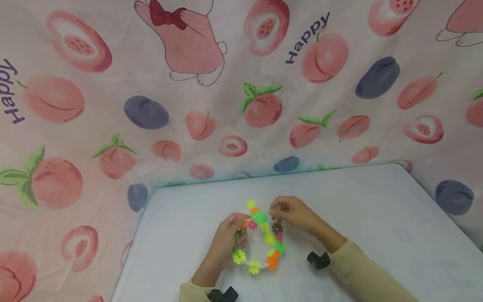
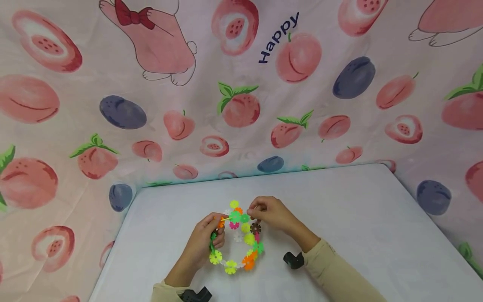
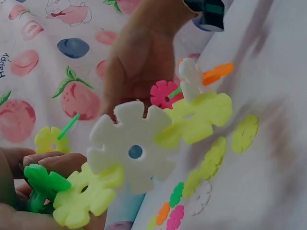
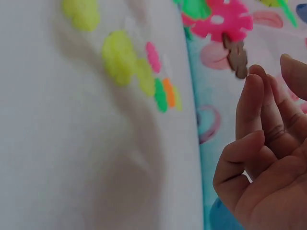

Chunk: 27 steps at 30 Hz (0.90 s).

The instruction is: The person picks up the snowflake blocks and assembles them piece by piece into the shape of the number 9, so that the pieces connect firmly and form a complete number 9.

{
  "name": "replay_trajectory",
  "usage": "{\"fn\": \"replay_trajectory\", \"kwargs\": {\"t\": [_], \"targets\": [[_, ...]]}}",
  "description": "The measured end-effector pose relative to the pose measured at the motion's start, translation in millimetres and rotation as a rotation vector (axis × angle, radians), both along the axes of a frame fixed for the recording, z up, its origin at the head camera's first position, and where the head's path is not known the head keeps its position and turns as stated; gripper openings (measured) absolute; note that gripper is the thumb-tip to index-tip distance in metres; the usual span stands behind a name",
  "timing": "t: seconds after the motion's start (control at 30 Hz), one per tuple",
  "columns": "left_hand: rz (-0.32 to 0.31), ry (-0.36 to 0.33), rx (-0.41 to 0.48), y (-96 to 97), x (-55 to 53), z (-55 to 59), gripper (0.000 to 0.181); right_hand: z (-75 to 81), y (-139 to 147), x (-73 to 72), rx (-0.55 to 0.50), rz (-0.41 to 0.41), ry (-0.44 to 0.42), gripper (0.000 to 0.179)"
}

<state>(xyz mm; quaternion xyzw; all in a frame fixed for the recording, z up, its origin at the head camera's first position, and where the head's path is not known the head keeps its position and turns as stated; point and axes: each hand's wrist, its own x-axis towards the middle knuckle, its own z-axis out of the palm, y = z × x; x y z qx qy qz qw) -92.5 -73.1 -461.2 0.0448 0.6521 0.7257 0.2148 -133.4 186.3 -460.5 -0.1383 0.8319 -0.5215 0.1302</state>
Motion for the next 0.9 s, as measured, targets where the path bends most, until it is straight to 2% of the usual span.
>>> {"fn": "replay_trajectory", "kwargs": {"t": [0.13,0.27,0.33,0.5,0.6,0.73,0.9], "targets": [[0.016,-0.006,0.017,-1.5,-0.9,0.2,0.043,-15.5,5.6,-6.2,0.055,-0.024,-0.033,0.02],[0.037,-0.022,0.039,-1.9,-1.3,1.0,0.041,-28.8,9.7,-9.4,0.13,-0.033,-0.082,0.012],[0.049,-0.036,0.064,-1.8,-1.3,2.0,0.039,-33.1,11.0,-9.8,0.183,-0.026,-0.078,0.009],[0.084,-0.064,0.128,-1.8,-0.9,5.6,0.033,-37.1,11.6,-9.7,0.289,0.025,0.023,0.009],[0.113,-0.055,0.111,-2.3,-1.3,7.1,0.031,-36.2,8.9,-8.7,0.326,0.079,0.093,0.019],[0.148,-0.039,0.075,-3.0,-2.3,6.8,0.026,-35.5,2.5,-5.3,0.368,0.177,0.178,0.017],[0.145,-0.032,0.059,-3.8,-3.2,5.6,0.027,-33.1,-2.6,-2.1,0.359,0.289,0.242,0.028]]}}
